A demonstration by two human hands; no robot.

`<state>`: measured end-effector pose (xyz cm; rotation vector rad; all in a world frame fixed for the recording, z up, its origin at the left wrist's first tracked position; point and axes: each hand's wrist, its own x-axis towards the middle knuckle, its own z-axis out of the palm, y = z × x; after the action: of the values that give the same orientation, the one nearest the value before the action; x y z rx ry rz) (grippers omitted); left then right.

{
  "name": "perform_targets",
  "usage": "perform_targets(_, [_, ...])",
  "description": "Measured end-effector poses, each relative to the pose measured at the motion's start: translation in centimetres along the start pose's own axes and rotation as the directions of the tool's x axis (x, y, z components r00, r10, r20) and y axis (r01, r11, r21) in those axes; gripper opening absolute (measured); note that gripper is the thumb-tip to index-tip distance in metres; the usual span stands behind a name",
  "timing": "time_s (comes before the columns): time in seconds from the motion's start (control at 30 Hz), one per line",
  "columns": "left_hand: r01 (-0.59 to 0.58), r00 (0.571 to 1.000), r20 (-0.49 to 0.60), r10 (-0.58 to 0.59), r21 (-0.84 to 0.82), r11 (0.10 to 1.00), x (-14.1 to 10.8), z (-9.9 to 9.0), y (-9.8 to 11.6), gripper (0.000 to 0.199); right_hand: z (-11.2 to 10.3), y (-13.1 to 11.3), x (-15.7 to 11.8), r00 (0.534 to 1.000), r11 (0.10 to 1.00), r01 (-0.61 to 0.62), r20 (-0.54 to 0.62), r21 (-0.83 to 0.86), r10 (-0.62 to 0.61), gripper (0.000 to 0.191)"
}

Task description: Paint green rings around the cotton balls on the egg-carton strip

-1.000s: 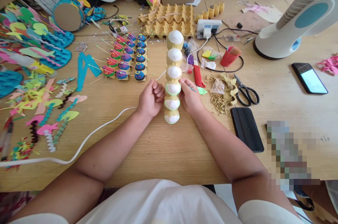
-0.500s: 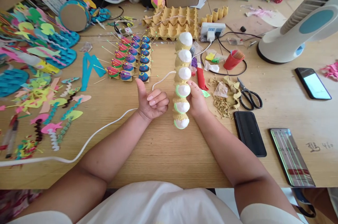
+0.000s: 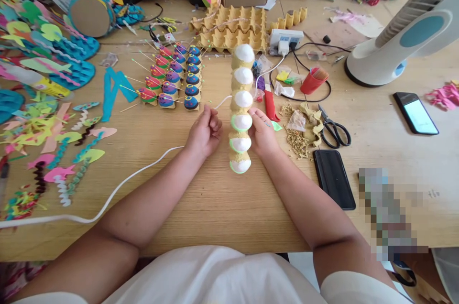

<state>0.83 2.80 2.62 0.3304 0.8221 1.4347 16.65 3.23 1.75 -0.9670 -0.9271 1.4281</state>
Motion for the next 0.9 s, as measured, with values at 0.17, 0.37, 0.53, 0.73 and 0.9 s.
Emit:
perform_targets(0.17, [-0.208, 0.972, 0.136, 0.192, 0.118, 0.971, 0.0, -0.7, -1.2, 0.027, 0.4, 0.6, -0.2, 0.997, 0.997, -0.07, -0.013, 0.024, 0.07, 0.04])
perform_targets(0.37, [-0.306, 0.952, 0.103, 0.29, 0.233, 0.923, 0.4, -1.2, -1.9, 0.038, 0.1, 0.7, -0.1, 0.993, 0.911, 0.106, 0.083, -0.397, -0.08, 0.028])
perform_targets(0.53, [-0.33, 0.939, 0.045, 0.34, 0.391, 0.859, 0.9, -1.6, -2.2, 0.026, -0.3, 0.8, 0.0, 0.966, 0.741, 0.259, 0.169, -0.62, -0.196, 0.021])
perform_targets(0.73, [-0.384, 0.91, 0.129, 0.393, 0.618, 0.686, 1.3, -2.4, -2.5, 0.017, -0.6, 0.8, 0.2, 0.97, 0.607, 0.237, 0.157, -0.758, -0.184, 0.021])
perform_targets(0.9, [-0.402, 0.881, 0.137, 0.452, 0.722, 0.563, 1.5, -3.1, -2.5, 0.023, -0.4, 0.6, 0.1, 0.968, 0.479, 0.248, 0.191, -0.842, -0.164, 0.018])
